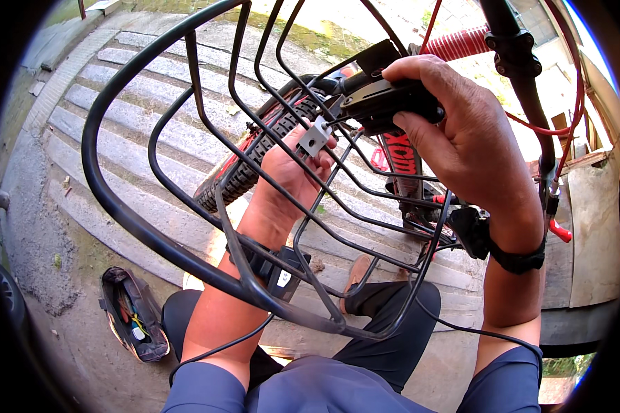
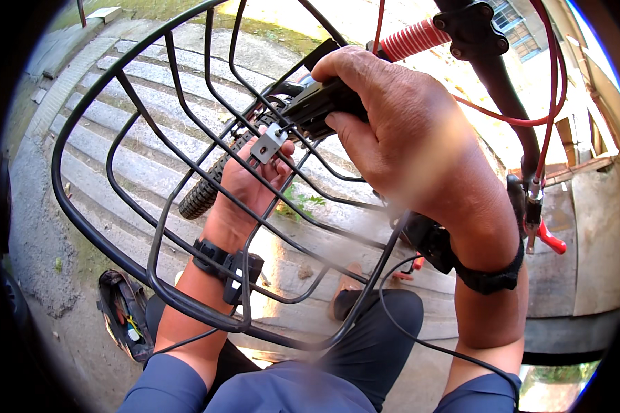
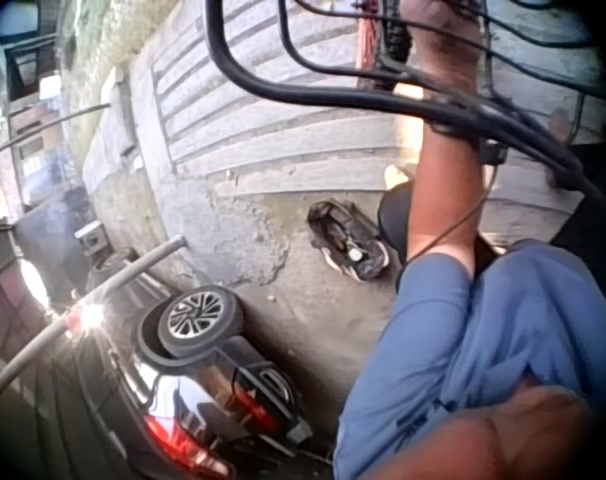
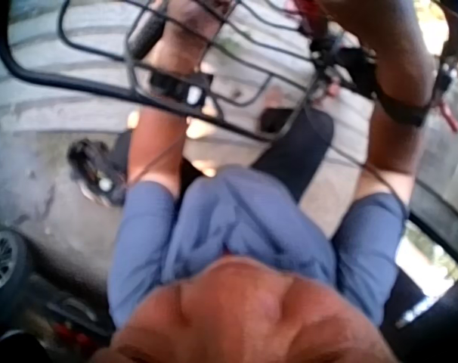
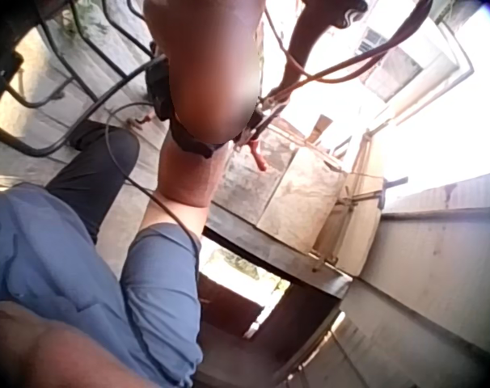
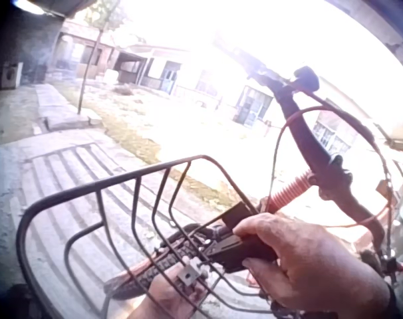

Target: The person sits on concrete steps and uses a multi-tool to tighten bolts on the front basket of a red bicycle. They repeatedly adjust the tool and the basket attachment, occasionally reaching for small parts from a bag on the ground.

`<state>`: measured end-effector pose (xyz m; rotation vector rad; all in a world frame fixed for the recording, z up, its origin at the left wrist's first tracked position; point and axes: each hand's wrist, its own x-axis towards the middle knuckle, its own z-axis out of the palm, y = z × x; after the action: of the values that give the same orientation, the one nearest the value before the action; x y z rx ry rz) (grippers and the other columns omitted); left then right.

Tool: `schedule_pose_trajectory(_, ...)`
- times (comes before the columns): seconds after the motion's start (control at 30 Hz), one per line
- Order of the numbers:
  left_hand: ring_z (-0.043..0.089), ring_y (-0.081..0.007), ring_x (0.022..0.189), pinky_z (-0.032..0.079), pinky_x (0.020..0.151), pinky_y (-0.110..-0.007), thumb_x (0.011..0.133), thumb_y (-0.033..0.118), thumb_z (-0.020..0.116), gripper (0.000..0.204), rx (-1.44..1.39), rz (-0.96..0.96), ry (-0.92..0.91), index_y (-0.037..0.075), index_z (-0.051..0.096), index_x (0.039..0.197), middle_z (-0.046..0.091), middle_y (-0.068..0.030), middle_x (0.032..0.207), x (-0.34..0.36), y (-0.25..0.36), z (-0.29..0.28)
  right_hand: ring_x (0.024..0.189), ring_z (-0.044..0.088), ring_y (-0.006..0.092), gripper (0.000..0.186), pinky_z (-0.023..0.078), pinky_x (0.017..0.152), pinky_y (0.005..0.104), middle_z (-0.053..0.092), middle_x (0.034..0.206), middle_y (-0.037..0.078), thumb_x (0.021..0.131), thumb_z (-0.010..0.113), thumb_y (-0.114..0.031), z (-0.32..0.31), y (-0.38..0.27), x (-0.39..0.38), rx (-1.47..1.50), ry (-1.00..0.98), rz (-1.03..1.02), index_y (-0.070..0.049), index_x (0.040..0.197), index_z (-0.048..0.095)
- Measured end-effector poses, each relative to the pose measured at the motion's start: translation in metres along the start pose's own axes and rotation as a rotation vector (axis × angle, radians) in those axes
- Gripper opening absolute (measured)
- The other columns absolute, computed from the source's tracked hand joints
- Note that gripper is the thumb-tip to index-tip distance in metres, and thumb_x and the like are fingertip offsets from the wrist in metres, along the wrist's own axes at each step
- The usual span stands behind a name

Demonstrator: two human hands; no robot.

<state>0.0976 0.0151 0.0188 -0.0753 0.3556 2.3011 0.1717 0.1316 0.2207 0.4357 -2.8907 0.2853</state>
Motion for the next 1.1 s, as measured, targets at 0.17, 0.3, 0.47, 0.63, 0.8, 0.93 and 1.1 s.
schedule_pose_trajectory(0.17, 0.053, -0.0096, 0.061, 0.045, 0.053, -0.019, 0.099, 0.034, 0.050, 0.025, 0.018, 0.011, -0.062, 0.009, 0.054, 0.096, 0.062, -0.0082, 0.082, 0.000, 0.002, -0.007, 0.085, 0.061, 0.0125, 0.036, 0.050, 0.073, 0.0246, 0.062, 0.096, 0.009, 0.082, 0.060, 0.008, -0.007, -0.003, 0.001, 0.065, 0.014, 0.032, -0.003, 0.117, 0.055)
schedule_pose_trajectory(0.3, 0.051, -0.0092, 0.060, 0.040, 0.049, -0.018, 0.100, 0.032, 0.047, 0.025, 0.041, 0.018, -0.068, 0.009, 0.054, 0.095, 0.060, -0.0067, 0.080, 0.001, -0.001, -0.010, 0.086, 0.059, 0.0107, 0.036, 0.049, 0.073, 0.0226, 0.059, 0.102, 0.006, 0.083, 0.059, 0.008, -0.013, -0.006, -0.004, 0.110, 0.025, 0.083, -0.003, 0.117, 0.056)
schedule_pose_trajectory(0.47, 0.051, -0.0085, 0.058, 0.039, 0.047, -0.018, 0.098, 0.031, 0.048, 0.026, 0.102, 0.025, 0.078, 0.007, 0.057, 0.093, 0.056, -0.0033, 0.074, -0.008, 0.001, -0.004, 0.087, 0.057, 0.0091, 0.036, 0.050, 0.071, 0.0222, 0.057, 0.105, 0.005, 0.086, 0.057, 0.007, -0.017, -0.015, -0.019, 0.312, 0.122, 0.190, -0.002, 0.120, 0.054)
schedule_pose_trajectory(0.63, 0.050, -0.0088, 0.056, 0.035, 0.041, -0.019, 0.098, 0.026, 0.046, 0.018, 0.043, 0.023, 0.194, 0.011, 0.054, 0.093, 0.060, -0.0028, 0.078, -0.021, 0.004, -0.008, 0.087, 0.059, 0.0105, 0.037, 0.052, 0.071, 0.0235, 0.058, 0.107, 0.007, 0.086, 0.056, 0.005, -0.028, -0.026, -0.044, 0.437, 0.227, 0.217, 0.000, 0.122, 0.051)
schedule_pose_trajectory(0.8, 0.049, -0.0085, 0.056, 0.034, 0.042, -0.021, 0.098, 0.025, 0.048, 0.018, 0.078, 0.065, 0.177, 0.009, 0.056, 0.091, 0.058, -0.0011, 0.075, -0.045, 0.002, -0.017, 0.091, 0.060, 0.0133, 0.037, 0.053, 0.070, 0.0246, 0.059, 0.106, 0.011, 0.084, 0.057, 0.003, -0.035, -0.045, -0.076, 0.599, 0.287, 0.339, 0.001, 0.121, 0.050)
schedule_pose_trajectory(0.93, 0.048, -0.0096, 0.057, 0.036, 0.045, -0.022, 0.097, 0.026, 0.050, 0.018, 0.121, 0.083, 0.282, 0.010, 0.056, 0.093, 0.058, -0.0014, 0.076, -0.068, 0.003, -0.022, 0.087, 0.055, 0.0084, 0.039, 0.045, 0.075, 0.0214, 0.057, 0.106, 0.004, 0.077, 0.063, 0.006, -0.027, -0.058, -0.104, 0.684, 0.398, 0.386, 0.000, 0.115, 0.055)
schedule_pose_trajectory(1.1, 0.055, -0.0138, 0.066, 0.045, 0.055, -0.024, 0.095, 0.021, 0.053, 0.014, 0.100, 0.212, 0.365, 0.008, 0.057, 0.093, 0.061, -0.0047, 0.080, -0.106, 0.009, -0.026, 0.084, 0.058, 0.0112, 0.037, 0.050, 0.075, 0.0249, 0.058, 0.103, 0.007, 0.077, 0.064, 0.007, -0.024, -0.079, -0.134, 0.776, 0.421, 0.392, 0.001, 0.113, 0.054)
